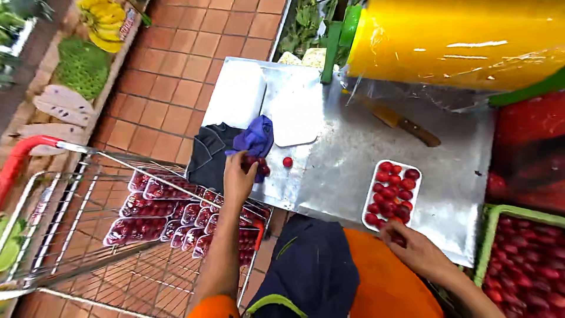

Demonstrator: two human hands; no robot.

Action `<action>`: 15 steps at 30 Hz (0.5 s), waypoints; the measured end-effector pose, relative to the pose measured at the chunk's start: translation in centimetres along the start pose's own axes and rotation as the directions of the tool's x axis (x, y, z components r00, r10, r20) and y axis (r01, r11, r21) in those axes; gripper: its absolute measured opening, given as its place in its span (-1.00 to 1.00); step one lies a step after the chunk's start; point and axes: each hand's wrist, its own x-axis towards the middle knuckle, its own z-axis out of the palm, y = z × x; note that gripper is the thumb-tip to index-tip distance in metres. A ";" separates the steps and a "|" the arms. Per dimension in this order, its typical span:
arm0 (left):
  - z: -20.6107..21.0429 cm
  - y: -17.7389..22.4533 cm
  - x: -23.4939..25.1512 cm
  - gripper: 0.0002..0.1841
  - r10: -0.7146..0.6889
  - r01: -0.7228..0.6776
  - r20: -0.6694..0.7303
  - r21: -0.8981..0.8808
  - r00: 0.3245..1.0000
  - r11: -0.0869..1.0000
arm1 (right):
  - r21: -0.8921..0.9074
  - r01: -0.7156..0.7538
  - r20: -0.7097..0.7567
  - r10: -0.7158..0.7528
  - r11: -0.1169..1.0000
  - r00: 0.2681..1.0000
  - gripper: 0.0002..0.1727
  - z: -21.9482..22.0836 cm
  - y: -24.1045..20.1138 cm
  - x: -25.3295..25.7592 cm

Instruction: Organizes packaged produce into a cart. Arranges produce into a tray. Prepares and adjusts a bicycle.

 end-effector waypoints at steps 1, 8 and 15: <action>0.5 0.4 0.7 -0.47 0.055 -0.055 0.023 0.029 0.998 0.998 | -0.034 0.024 0.036 -0.023 0.999 0.999 -0.79 0.0 -1.2 0.8; 3.3 1.2 2.8 -0.59 0.335 -0.363 0.143 0.305 0.931 0.880 | 0.095 0.051 0.080 -0.058 0.994 0.995 -0.77 0.8 -3.7 0.9; 4.8 3.6 3.9 -0.64 0.425 -0.493 0.255 0.352 0.868 0.796 | 0.302 -0.206 -0.111 0.249 0.931 0.962 -0.76 3.3 -0.4 -5.6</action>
